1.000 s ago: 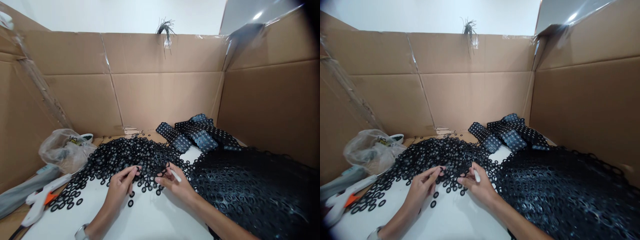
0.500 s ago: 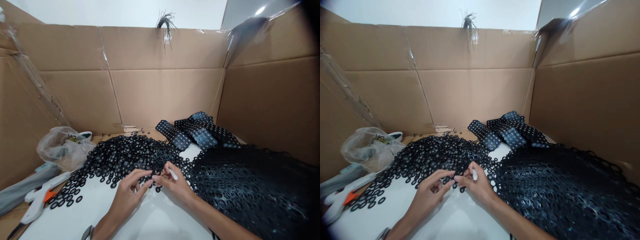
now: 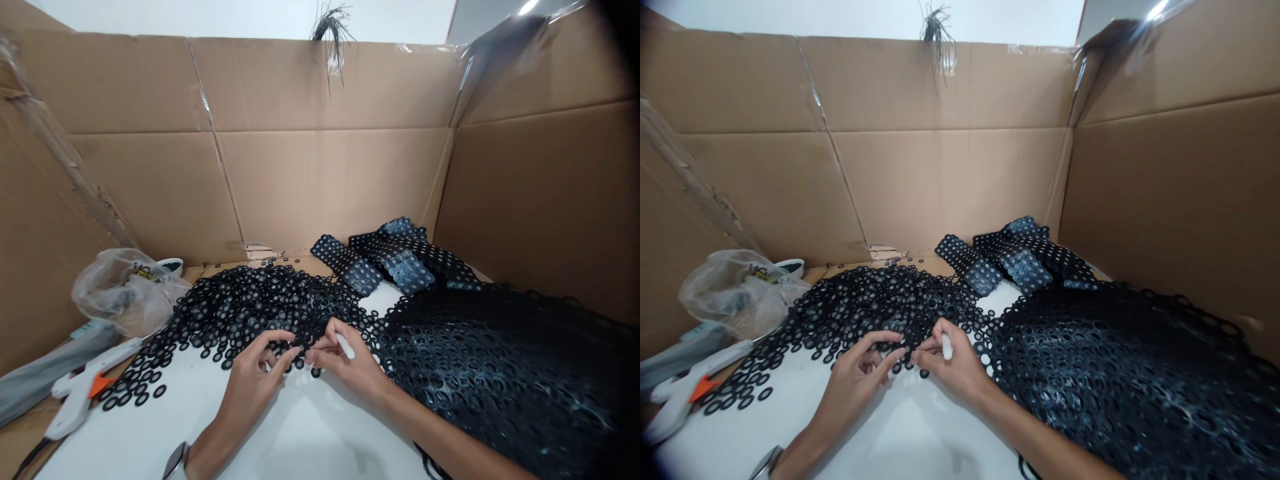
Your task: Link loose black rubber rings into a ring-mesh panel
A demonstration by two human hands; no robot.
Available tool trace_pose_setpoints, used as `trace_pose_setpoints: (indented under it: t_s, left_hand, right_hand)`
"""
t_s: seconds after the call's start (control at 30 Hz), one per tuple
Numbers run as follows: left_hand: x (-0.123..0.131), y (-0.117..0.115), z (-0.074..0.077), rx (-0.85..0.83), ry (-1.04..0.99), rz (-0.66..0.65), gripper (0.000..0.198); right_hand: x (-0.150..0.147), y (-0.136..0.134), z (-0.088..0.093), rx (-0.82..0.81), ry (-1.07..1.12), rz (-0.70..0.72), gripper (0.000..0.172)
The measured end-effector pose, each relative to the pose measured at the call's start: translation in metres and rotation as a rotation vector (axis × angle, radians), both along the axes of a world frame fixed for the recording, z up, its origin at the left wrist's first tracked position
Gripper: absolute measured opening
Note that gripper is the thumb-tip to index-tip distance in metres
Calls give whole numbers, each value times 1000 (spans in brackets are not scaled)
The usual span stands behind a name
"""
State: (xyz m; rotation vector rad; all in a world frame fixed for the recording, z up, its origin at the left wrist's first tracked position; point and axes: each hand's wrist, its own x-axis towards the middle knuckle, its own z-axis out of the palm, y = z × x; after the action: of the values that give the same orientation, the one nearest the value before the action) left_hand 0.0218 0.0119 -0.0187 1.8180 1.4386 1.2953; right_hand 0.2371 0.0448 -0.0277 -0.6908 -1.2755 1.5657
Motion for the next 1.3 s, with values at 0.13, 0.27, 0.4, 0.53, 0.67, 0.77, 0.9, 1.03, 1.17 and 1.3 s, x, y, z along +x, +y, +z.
trace_pose_setpoints:
  t_s: [0.13,0.27,0.4,0.53,0.67,0.77,0.9,1.03,1.17,1.3]
  left_hand:
    - [1,1,4,136,70,-42,26]
    - [0,3,4,129,95,-66,24]
    - [-1,2,4,120,60,-60,26]
    - [-1,0,7,172,81,-89,26]
    - [-2,-1,8,208,117,-128,25]
    - [-4,-1,7,211,131,-158,23]
    - [-7,-1,2,199,158,-186,21]
    - [-10,-4,-1,200,214,-207,24]
    - [-9,-7,-1,245,313,-189,26]
    - [-10,-8,0,285,414,-188,26]
  right_hand:
    - [0,-2,-3,67,-37,-26,58]
    - [0,-7,-2,122,-69,-85,53]
    - [1,-14,-1,170,-128,-111,41]
    - [1,-20,2,236,-171,-115,34]
    - [-1,-21,-1,251,-178,-141,36]
    - [-2,-20,-6,243,-177,-140,34]
    - [-3,-20,-8,216,-138,-110,33]
    - [-3,-21,-7,231,-152,-109,37]
    - [-2,-21,-7,238,-181,-135,46]
    - [-3,-23,-5,213,-196,-149,48]
